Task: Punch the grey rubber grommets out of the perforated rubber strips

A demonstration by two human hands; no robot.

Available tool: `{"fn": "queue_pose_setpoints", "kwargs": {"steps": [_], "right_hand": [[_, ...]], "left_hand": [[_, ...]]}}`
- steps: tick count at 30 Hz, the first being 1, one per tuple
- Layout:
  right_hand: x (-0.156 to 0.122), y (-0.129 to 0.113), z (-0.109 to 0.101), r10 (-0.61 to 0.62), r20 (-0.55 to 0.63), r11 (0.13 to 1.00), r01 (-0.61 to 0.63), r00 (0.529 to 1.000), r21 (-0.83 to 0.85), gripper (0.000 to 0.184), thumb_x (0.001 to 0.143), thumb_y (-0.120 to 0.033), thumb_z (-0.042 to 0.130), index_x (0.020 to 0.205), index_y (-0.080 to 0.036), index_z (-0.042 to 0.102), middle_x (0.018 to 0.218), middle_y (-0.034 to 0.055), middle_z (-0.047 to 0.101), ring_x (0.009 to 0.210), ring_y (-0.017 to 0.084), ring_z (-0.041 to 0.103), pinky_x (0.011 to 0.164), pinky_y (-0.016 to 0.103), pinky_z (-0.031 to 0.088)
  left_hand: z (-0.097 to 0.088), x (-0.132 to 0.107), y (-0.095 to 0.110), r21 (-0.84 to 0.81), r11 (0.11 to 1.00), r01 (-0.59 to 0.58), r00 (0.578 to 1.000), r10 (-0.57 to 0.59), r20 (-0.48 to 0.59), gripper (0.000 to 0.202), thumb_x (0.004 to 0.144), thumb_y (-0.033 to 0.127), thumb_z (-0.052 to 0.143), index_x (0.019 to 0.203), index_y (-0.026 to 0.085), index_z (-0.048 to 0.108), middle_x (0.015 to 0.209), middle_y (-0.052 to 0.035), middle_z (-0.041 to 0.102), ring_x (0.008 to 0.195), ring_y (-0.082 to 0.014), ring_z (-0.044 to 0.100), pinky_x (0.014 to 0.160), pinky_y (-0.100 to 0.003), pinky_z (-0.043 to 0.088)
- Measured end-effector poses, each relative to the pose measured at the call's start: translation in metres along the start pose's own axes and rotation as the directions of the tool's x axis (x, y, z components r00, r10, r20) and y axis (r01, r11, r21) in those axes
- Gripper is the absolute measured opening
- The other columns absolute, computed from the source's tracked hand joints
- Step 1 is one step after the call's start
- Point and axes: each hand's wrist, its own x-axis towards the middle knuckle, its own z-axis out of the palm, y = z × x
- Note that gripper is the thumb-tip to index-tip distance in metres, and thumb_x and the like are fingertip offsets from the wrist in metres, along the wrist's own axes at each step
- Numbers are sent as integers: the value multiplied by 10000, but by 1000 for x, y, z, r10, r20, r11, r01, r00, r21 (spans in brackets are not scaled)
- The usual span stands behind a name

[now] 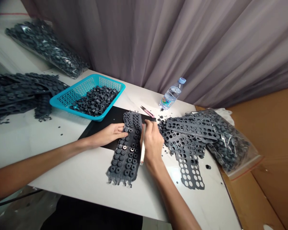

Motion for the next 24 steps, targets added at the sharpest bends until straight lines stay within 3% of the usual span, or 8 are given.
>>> {"fn": "queue_pose_setpoints", "kwargs": {"steps": [3,6,8,11,15,20,24], "right_hand": [[3,28,-7,111,-5,988,-111,994,-107,289,1083,-365,398,1161,-189,614,1056,129,661,872,253,628,606,333,431],[2,54,-12,109,74,985,-97,991,-145,268,1063,-357,426,1071,-179,626,975,140,655,891,281,611,617,337,423],[2,59,-12,98,122,992,-87,988,-92,276,1060,-362,432,1136,-171,616,1015,149,664,923,288,618,669,362,457],[2,43,-10,65,183,987,-90,981,134,310,1062,-401,455,1269,-201,570,1074,111,686,896,250,641,764,386,502],[0,7,-11,-48,243,933,-43,969,356,242,1058,-427,492,1170,-241,600,999,57,688,826,208,634,754,348,523],[-2,-12,-11,-233,201,894,128,951,429,163,1045,-394,549,1067,-244,609,1034,63,696,924,224,616,769,341,533],[-2,-12,-9,-290,191,877,180,938,446,163,1045,-390,556,1094,-248,621,1066,64,695,954,224,605,768,338,544]], "left_hand": [[0,-4,9,6,999,47,999,-47,6,340,940,315,682,1245,165,655,1214,-114,744,1163,-265,682,1075,-445,463],[-1,-8,16,1,994,106,994,-106,10,338,950,323,660,1256,179,651,1177,-97,752,1177,-261,666,1085,-434,438],[-4,-8,16,3,991,137,991,-137,3,310,947,325,653,1224,185,666,1174,-84,747,1202,-257,646,1089,-424,429],[-7,-8,13,-18,988,152,988,-152,13,271,946,312,630,1187,200,683,1219,-65,724,1253,-240,608,1120,-413,402],[-8,-6,11,-53,987,150,988,-149,29,265,930,302,635,1172,207,685,1214,-59,715,1253,-233,605,1129,-411,393],[-7,-5,12,-63,989,131,991,-130,14,225,909,314,664,1098,196,694,1115,-61,726,1168,-249,637,1058,-399,451],[-6,-5,13,-63,993,104,994,-102,23,238,907,347,679,1086,192,698,1041,-58,728,1100,-254,653,1004,-394,480]]}}
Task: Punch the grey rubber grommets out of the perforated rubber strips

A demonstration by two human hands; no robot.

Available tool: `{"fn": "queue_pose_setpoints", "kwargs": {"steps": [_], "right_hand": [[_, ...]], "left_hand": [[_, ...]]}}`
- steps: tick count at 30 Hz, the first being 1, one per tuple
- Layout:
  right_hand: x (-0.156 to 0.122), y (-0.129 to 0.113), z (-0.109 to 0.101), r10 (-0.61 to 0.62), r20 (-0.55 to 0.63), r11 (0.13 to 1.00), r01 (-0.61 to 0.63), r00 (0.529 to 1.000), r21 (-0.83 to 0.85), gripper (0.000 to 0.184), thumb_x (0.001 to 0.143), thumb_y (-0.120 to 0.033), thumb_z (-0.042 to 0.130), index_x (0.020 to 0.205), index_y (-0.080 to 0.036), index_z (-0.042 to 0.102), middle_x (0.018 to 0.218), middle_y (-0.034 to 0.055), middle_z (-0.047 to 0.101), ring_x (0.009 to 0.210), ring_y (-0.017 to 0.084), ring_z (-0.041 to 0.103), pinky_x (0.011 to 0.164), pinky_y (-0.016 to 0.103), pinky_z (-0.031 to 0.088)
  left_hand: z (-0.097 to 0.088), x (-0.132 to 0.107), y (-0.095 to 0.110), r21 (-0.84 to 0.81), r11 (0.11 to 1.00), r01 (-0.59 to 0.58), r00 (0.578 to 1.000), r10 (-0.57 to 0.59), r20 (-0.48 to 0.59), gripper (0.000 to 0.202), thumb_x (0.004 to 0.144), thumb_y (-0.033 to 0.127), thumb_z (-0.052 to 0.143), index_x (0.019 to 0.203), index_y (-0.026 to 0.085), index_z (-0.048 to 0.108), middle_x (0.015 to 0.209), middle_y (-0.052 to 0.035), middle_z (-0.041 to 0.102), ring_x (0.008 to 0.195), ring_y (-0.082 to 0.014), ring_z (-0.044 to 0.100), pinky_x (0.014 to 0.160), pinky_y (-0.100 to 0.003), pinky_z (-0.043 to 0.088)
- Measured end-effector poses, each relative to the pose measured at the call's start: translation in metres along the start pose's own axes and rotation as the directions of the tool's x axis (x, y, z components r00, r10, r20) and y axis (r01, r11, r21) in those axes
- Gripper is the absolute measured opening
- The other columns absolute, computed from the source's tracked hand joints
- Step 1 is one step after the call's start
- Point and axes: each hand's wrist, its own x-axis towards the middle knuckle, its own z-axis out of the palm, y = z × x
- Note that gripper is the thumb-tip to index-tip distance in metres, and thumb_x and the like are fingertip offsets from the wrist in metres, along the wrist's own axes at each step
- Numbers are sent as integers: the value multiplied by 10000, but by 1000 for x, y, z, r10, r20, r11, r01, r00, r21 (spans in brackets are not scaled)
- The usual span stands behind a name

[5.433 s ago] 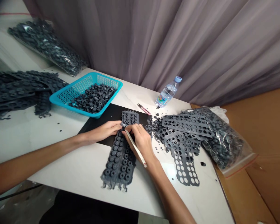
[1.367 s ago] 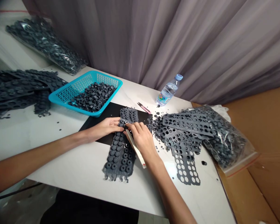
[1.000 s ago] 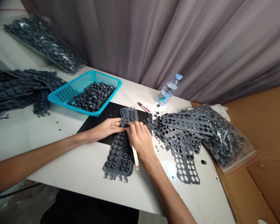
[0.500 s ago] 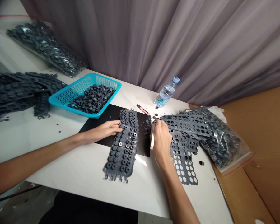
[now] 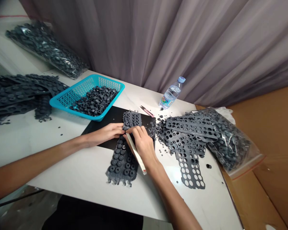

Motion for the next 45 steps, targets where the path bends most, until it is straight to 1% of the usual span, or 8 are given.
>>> {"fn": "queue_pose_setpoints", "kwargs": {"steps": [6,13,18,22,25,32,40,45], "right_hand": [[0,2,2,-14,7,999,15,1000,-30,163,1041,-383,569,1094,-242,632,1087,69,690,966,229,599,815,356,545],[1,2,3,27,-3,998,-28,1000,-49,180,1049,-402,547,1067,-244,632,1068,68,686,954,226,596,786,347,549],[1,-2,5,52,-6,996,-52,999,-72,231,1054,-394,535,1204,-243,626,1065,72,683,950,231,612,782,353,555],[1,-3,7,35,-11,995,-36,999,-97,247,1054,-363,535,1245,-235,627,1092,83,678,1002,244,612,830,363,561],[1,-2,11,21,-18,991,-23,1000,-128,225,1059,-347,524,1224,-235,627,1099,87,683,1011,248,616,806,360,563],[1,0,21,26,-3,981,-26,1000,-192,218,1085,-300,446,1230,-191,565,1107,120,653,1025,260,614,805,381,572],[1,-1,25,194,-93,959,-209,977,-191,306,1101,-371,350,1267,-174,514,1140,133,599,1005,260,638,779,389,574],[0,21,-2,327,-252,909,-376,911,-179,376,1092,-435,334,1262,-157,523,1154,144,584,948,255,635,825,419,554]], "left_hand": [[-1,0,-1,17,1000,4,1000,-4,-12,253,911,367,691,1090,188,697,1029,-61,725,1090,-257,649,985,-395,483],[1,0,0,24,1000,9,1000,-9,0,262,932,369,671,1121,189,694,1087,-64,730,1134,-256,645,1003,-383,467],[0,1,-2,48,999,3,1000,-3,8,292,970,374,628,1195,194,674,1218,-77,708,1182,-244,631,1041,-375,441],[-2,1,-4,62,998,8,1000,-8,-3,287,962,372,639,1184,192,675,1164,-66,715,1164,-244,631,1043,-386,445],[-2,1,-5,47,999,-5,1000,6,-13,276,936,365,670,1158,204,698,1120,-58,728,1167,-252,627,1032,-380,452],[1,2,-2,29,999,28,999,-28,-21,248,964,353,645,1144,186,684,1188,-68,715,1185,-242,628,1053,-377,436],[-5,7,-12,-59,998,30,999,-28,35,316,959,359,662,1222,185,677,1280,-90,712,1276,-262,612,1135,-427,405],[-5,3,-6,-28,998,62,997,-61,38,362,957,348,660,1285,195,672,1349,-92,694,1328,-261,590,1191,-442,352]]}}
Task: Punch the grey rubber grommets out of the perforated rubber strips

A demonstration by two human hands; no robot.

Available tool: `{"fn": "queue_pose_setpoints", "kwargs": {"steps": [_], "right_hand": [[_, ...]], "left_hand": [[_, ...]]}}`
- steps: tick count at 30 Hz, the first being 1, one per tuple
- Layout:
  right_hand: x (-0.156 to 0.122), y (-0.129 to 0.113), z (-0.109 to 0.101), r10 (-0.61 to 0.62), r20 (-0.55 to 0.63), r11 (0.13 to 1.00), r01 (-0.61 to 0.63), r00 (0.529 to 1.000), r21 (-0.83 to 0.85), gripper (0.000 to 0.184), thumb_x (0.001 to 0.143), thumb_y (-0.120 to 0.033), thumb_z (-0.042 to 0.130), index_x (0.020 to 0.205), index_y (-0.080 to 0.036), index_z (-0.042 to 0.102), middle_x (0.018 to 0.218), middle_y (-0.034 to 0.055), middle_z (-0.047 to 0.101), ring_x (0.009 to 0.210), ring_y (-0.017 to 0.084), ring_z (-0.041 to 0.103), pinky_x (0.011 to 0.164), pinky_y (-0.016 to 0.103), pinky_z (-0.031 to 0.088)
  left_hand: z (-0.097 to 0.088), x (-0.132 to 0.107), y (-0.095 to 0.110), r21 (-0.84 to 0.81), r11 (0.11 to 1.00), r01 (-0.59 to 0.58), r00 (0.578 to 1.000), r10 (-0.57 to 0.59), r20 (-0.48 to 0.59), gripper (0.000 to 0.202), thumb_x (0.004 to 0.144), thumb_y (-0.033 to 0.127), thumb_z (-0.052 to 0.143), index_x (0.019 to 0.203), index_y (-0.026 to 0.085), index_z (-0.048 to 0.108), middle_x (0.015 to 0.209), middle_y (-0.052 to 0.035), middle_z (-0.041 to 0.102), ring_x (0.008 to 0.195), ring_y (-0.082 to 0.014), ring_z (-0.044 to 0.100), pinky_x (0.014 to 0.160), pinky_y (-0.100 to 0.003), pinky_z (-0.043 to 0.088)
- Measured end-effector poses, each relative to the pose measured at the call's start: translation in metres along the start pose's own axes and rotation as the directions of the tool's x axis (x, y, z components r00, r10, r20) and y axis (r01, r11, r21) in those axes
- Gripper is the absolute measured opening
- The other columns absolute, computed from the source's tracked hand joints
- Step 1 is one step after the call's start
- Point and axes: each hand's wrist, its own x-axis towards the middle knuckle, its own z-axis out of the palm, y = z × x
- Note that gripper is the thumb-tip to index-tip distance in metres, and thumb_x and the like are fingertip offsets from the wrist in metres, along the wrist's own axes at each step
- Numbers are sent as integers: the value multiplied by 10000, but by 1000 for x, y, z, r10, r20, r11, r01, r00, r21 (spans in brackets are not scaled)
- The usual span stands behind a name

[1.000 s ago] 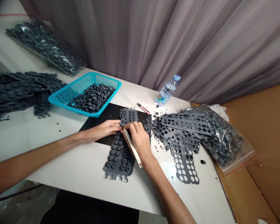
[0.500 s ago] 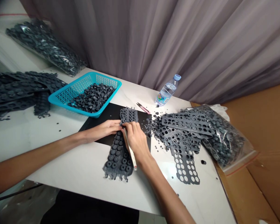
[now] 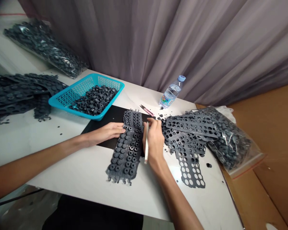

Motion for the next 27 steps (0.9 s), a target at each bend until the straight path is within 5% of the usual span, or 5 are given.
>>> {"fn": "queue_pose_setpoints", "kwargs": {"steps": [3,8,12,16,27], "right_hand": [[6,23,-15,72,-46,991,-77,996,-111,398,1084,-445,319,1222,-154,553,1123,161,598,952,283,619,836,446,533],[7,42,-21,44,36,987,-37,998,-159,388,1068,-435,320,1174,-158,570,1059,174,618,984,316,606,841,469,512],[5,28,-15,7,77,999,-11,997,52,391,1044,-460,435,1297,-171,506,1058,132,643,935,275,618,844,441,516],[5,10,-15,-100,147,975,67,984,212,241,1030,-410,528,1179,-225,569,1007,70,646,874,225,606,808,375,514],[1,-1,-13,-335,190,906,261,923,333,112,1020,-356,606,1056,-250,602,972,48,655,899,211,605,806,346,524]], "left_hand": [[2,-3,5,4,1000,12,1000,-12,-3,368,958,337,653,1296,194,669,1357,-95,691,1330,-260,591,1193,-438,353],[4,-7,9,18,1000,4,1000,-4,-5,392,952,322,663,1325,203,647,1389,-88,673,1360,-263,566,1187,-422,359],[5,-8,11,67,997,-44,998,41,43,510,912,298,725,1391,197,583,1339,-116,698,1285,-277,627,1154,-439,400],[8,-6,9,107,993,-43,999,45,-15,562,865,251,765,1382,177,556,1222,-126,740,1206,-294,677,1089,-465,462],[8,0,4,-21,995,-97,990,94,-105,424,859,261,769,1248,147,645,1173,-137,765,1138,-296,713,1014,-453,517]]}}
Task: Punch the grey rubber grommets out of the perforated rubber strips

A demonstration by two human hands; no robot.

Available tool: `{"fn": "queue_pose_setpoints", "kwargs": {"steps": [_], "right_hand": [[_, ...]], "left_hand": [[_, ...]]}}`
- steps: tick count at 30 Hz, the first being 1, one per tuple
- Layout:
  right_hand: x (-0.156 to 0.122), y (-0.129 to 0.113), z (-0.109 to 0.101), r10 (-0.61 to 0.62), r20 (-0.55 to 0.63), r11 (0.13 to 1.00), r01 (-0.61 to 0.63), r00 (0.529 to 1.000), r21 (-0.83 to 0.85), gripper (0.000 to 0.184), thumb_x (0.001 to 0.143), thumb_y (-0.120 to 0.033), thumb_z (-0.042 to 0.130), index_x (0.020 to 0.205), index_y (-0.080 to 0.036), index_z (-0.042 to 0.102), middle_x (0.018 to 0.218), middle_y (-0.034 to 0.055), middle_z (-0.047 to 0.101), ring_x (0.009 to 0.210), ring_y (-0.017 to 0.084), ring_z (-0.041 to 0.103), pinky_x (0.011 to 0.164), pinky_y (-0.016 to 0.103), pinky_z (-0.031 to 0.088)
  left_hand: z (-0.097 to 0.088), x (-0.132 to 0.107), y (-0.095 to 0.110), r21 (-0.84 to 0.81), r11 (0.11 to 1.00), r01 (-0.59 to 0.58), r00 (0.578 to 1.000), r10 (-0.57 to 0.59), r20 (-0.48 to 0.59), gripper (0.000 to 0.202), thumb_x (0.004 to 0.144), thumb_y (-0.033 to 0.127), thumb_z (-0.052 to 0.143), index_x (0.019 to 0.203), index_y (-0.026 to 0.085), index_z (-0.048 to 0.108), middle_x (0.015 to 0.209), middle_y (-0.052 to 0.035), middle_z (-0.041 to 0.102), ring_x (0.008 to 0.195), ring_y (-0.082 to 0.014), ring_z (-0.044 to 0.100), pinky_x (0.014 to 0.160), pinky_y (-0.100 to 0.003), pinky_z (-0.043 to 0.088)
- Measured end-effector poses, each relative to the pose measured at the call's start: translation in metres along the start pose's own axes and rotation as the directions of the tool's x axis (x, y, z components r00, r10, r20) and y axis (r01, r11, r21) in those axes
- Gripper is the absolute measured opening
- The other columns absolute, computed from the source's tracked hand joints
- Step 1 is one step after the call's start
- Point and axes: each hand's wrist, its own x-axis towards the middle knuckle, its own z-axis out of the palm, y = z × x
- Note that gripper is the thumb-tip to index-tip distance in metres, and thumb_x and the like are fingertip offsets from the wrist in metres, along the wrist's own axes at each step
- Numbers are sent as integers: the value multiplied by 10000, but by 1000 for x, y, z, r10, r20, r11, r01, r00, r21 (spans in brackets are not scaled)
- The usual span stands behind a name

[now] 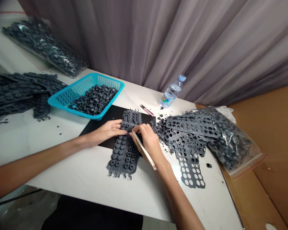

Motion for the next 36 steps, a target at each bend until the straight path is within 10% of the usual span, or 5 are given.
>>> {"fn": "queue_pose_setpoints", "kwargs": {"steps": [36], "right_hand": [[1,-7,4,-40,103,984,57,994,-170,239,1069,-432,494,1043,-226,611,977,68,697,894,222,621,780,346,515]], "left_hand": [[-1,-1,1,14,1000,-23,998,22,54,430,897,256,742,1298,138,642,1273,-143,739,1213,-285,680,1098,-435,461]]}}
